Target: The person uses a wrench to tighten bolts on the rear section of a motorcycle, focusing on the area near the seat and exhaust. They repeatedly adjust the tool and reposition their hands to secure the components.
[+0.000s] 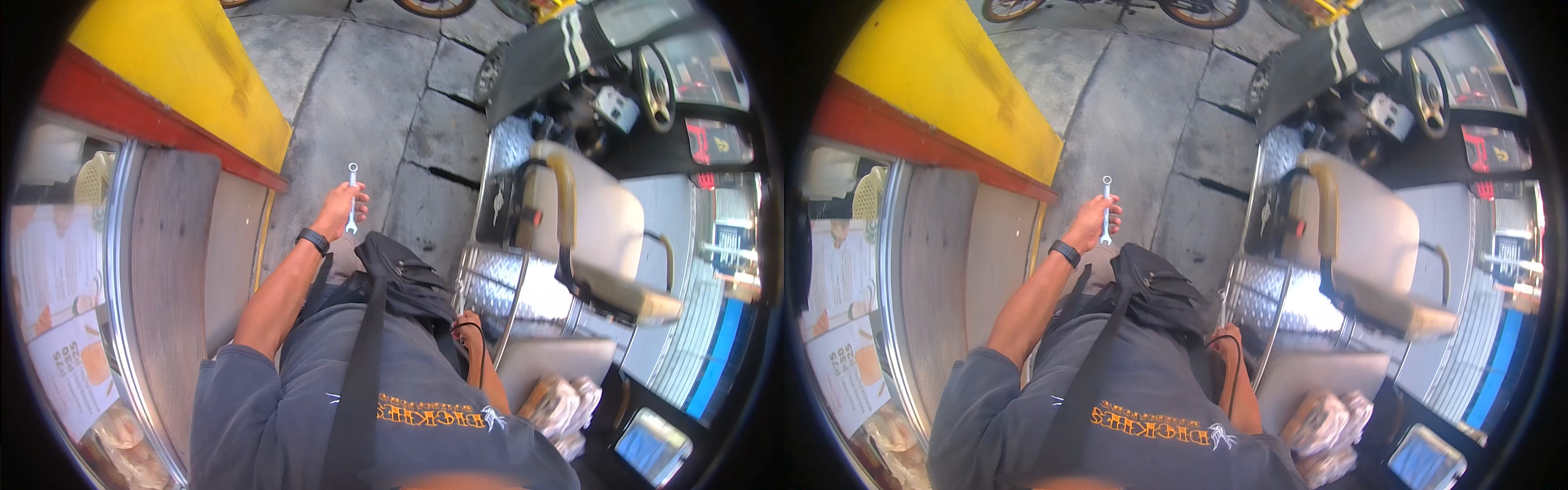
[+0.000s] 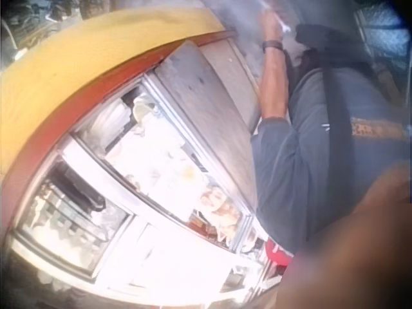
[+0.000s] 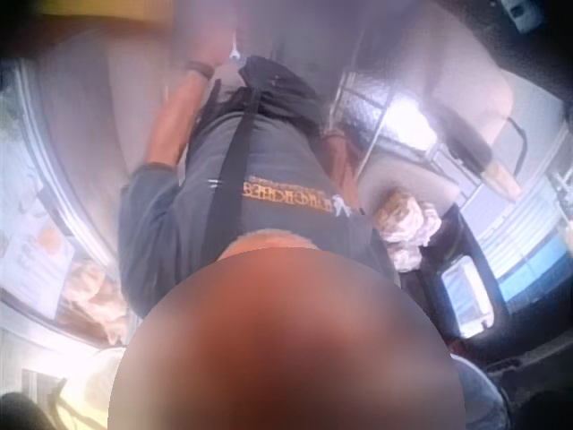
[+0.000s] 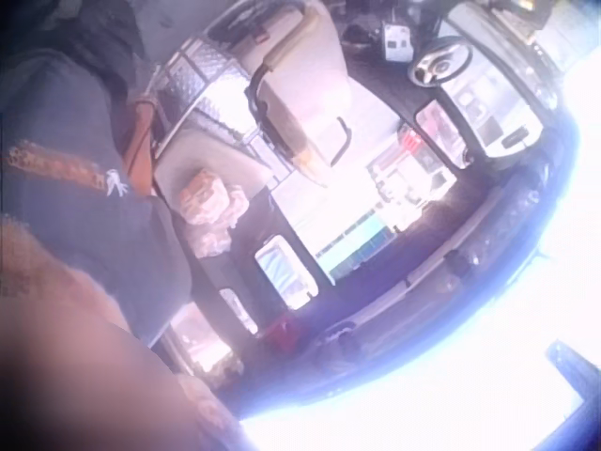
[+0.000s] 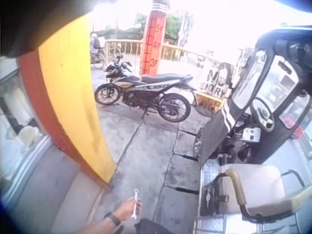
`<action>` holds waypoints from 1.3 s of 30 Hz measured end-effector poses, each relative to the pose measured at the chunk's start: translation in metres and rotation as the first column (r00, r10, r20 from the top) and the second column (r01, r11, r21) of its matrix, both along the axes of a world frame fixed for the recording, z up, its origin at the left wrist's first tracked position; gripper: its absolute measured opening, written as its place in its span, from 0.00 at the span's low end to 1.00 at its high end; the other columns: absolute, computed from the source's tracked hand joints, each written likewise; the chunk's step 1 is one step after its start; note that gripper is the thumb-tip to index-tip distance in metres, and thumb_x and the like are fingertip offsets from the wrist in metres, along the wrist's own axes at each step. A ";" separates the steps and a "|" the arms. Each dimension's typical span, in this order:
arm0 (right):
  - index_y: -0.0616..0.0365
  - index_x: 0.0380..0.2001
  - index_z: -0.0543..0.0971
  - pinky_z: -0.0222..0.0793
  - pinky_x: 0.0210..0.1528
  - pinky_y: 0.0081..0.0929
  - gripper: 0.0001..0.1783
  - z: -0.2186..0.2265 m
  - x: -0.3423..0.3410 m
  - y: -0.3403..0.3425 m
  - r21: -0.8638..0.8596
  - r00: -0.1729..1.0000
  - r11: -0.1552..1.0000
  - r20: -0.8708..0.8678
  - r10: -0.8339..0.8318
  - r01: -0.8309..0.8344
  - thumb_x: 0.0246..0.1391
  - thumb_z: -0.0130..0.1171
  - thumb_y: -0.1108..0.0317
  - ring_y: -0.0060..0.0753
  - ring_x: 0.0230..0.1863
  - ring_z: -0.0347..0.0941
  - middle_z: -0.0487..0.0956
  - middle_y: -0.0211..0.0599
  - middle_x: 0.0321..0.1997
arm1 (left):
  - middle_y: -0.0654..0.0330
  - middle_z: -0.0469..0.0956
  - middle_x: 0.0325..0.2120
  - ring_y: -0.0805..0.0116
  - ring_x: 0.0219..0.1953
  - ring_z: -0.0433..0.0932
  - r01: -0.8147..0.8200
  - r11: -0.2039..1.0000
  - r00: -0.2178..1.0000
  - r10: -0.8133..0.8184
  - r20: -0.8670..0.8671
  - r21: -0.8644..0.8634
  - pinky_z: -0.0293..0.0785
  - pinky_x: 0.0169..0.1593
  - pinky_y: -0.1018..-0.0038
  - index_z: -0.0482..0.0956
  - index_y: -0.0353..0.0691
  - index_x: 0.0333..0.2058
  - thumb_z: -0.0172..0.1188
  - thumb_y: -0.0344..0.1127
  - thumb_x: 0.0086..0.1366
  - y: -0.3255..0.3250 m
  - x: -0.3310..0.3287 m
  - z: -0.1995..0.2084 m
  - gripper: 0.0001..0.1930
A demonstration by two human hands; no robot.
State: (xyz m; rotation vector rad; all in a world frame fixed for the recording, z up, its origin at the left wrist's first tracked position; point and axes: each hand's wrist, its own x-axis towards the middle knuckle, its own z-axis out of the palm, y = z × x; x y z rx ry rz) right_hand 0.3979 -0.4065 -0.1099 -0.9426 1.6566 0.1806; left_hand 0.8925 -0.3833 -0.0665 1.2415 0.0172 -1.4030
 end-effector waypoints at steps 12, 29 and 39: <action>0.61 0.44 0.73 0.73 0.41 0.36 0.12 0.107 0.489 -0.346 -0.769 0.872 0.618 0.183 0.455 -0.161 0.70 0.47 0.64 0.36 0.35 0.79 0.81 0.43 0.32 | 0.58 0.77 0.52 0.60 0.57 0.71 -0.172 0.980 0.959 0.144 -0.245 -0.099 0.72 0.53 0.55 0.68 0.44 0.50 0.42 0.40 0.77 -0.320 0.146 0.060 0.11; 0.59 0.42 0.72 0.64 0.27 0.26 0.09 0.137 0.966 -0.642 -0.608 0.393 0.551 0.387 0.834 -0.571 0.70 0.47 0.65 0.18 0.22 0.64 0.70 0.25 0.24 | 0.55 0.78 0.53 0.66 0.52 0.76 -0.215 0.976 0.805 0.202 0.557 -0.043 0.71 0.58 0.69 0.71 0.36 0.63 0.50 0.45 0.74 -0.464 0.570 0.081 0.25; 0.63 0.39 0.74 0.67 0.39 0.52 0.17 0.106 1.191 -0.691 -0.580 -0.136 -0.187 -0.131 0.982 -0.792 0.66 0.52 0.56 0.67 0.35 0.75 0.77 0.60 0.29 | 0.38 0.54 0.70 0.50 0.74 0.50 -0.330 0.796 0.800 -0.048 0.597 0.507 0.50 0.73 0.61 0.65 0.35 0.66 0.50 0.58 0.72 -0.328 0.577 -0.016 0.35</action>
